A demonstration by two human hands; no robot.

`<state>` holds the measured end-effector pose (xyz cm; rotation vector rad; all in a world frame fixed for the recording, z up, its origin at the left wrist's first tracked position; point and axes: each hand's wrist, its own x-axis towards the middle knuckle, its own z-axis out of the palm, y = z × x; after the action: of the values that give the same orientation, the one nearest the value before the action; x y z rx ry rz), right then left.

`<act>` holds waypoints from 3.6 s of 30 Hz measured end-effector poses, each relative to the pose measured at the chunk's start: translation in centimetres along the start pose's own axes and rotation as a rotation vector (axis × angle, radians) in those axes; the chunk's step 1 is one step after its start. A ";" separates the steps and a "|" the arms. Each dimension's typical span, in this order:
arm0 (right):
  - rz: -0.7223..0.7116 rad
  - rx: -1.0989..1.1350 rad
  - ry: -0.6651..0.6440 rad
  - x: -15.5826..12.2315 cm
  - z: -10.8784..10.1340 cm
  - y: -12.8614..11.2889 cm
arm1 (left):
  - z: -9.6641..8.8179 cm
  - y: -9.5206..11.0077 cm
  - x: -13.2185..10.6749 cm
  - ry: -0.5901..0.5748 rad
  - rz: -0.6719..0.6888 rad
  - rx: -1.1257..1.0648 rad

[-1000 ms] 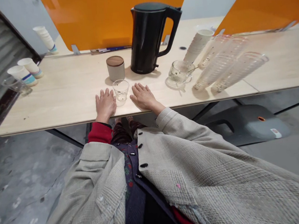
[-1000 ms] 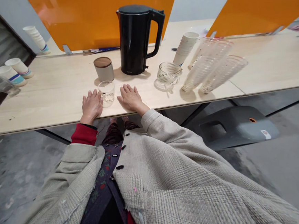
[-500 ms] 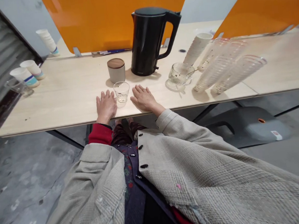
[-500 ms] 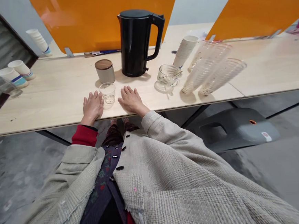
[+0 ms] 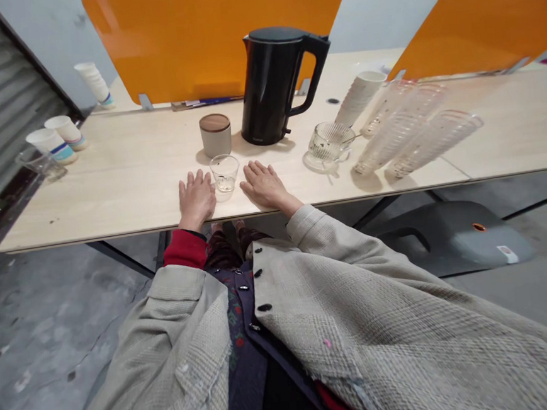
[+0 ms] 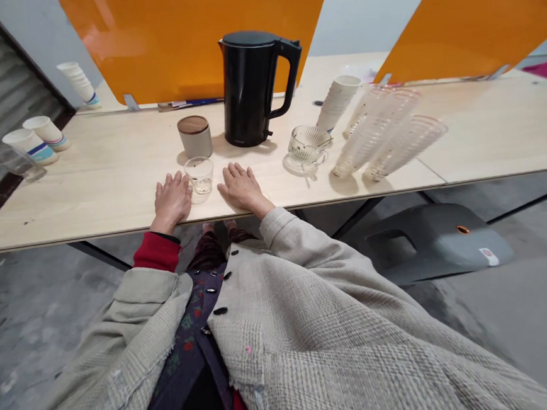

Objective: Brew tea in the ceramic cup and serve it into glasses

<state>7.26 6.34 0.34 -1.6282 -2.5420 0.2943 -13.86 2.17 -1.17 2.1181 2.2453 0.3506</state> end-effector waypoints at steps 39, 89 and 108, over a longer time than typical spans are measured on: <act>-0.035 0.052 0.101 0.2 0.7 1.0 | -0.4 0.3 -0.1 -0.006 0.020 -0.045; -0.044 0.010 0.018 0.1 0.2 0.4 | 0.0 0.1 -0.1 0.022 0.017 -0.088; -0.026 -0.050 -0.001 0.1 0.8 0.3 | -0.9 -0.1 -0.3 0.011 0.086 -0.490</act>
<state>7.28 6.48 -0.50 -1.6108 -2.5887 0.2312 -14.07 1.75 -0.30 1.9470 1.8270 0.8189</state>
